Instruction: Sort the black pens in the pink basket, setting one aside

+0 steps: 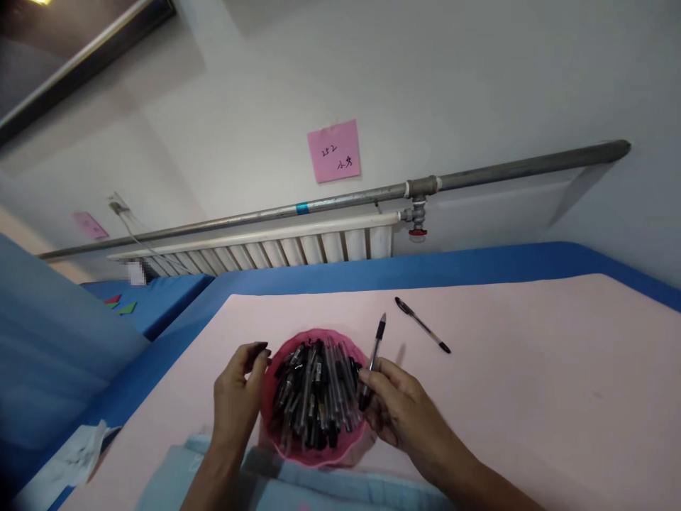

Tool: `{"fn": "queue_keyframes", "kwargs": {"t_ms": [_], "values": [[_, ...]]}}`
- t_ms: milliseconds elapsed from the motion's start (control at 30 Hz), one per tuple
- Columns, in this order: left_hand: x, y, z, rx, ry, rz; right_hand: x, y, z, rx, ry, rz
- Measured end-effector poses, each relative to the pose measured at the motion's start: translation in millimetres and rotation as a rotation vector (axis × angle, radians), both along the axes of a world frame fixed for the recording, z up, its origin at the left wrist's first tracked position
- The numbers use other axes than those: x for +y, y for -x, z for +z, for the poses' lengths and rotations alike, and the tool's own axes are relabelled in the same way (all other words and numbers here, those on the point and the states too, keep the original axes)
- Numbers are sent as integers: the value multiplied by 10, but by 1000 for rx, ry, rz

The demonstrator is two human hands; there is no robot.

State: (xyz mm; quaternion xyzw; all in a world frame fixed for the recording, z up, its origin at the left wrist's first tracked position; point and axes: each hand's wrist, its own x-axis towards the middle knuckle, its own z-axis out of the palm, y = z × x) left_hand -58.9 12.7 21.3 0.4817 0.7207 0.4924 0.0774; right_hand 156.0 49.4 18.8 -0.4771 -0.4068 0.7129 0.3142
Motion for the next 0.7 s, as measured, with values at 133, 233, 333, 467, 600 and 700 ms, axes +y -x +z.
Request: {"fn": "queue_keyframes", "kwargs": {"t_ms": [133, 233, 333, 467, 600, 700], "values": [[40, 138, -46, -92, 86, 37, 13, -3, -8, 23, 18, 11], [47, 104, -61, -89, 127, 0, 19, -6, -8, 15, 16, 17], [46, 36, -68, -52, 151, -70, 18, -9, 1, 31, 3, 40], [43, -16, -77, 6, 175, -120, 11, -13, 7, 41, -24, 64], [40, -27, -78, 65, 217, -145, 14, -16, -51, 22, -92, 88], [41, -28, -80, 122, 229, -150, 21, -19, -134, 46, -153, 117]]}}
